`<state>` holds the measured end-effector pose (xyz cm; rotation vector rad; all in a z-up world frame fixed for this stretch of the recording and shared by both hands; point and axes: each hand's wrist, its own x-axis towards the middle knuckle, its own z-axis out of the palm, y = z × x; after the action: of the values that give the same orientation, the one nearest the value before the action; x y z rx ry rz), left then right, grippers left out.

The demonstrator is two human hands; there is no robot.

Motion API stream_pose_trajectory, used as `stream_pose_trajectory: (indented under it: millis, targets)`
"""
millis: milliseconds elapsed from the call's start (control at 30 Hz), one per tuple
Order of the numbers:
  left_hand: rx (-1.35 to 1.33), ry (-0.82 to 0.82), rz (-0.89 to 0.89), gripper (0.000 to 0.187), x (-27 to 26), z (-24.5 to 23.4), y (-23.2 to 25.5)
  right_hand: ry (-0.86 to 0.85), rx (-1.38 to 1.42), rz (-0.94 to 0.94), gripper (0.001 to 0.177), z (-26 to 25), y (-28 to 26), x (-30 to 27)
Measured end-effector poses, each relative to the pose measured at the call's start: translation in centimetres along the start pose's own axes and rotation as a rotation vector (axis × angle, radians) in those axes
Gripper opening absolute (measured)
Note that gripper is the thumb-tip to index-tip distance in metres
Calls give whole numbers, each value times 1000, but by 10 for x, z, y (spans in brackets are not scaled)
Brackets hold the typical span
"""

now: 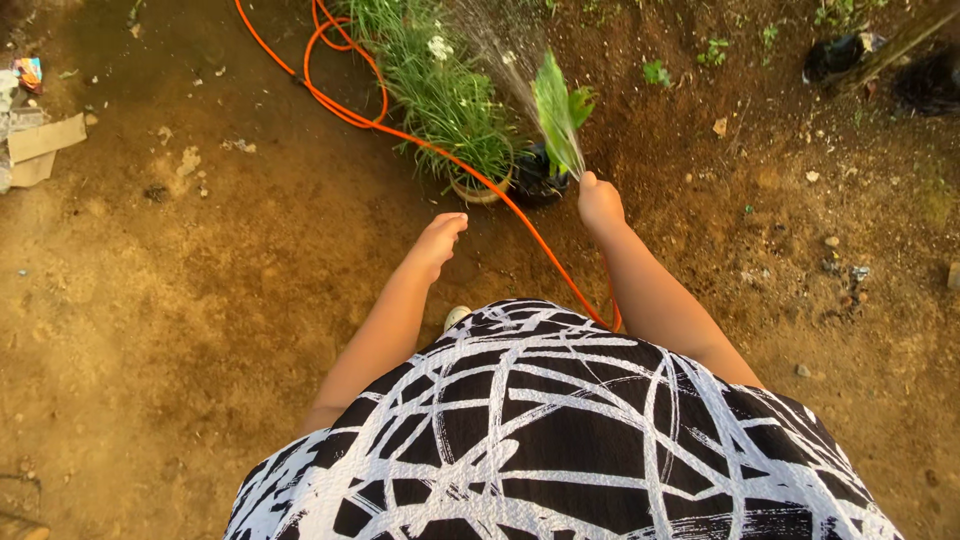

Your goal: The person holds an orange garden hose and directs the spray of water onto various plants, moving around the outdoor garden area to water different sections of vegetation and potted plants.

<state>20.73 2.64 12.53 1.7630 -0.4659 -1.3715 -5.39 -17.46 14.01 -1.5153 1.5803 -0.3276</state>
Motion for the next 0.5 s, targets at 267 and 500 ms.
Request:
stream_pose_trajectory:
  millis: [267,500]
  targets:
    - [13,-48,61,59,37,-105,26,85,-5,-83,59,84,-60,24]
    - [55,-156,4,60,73,-134,17,37,38,71,61,125,-63,-2]
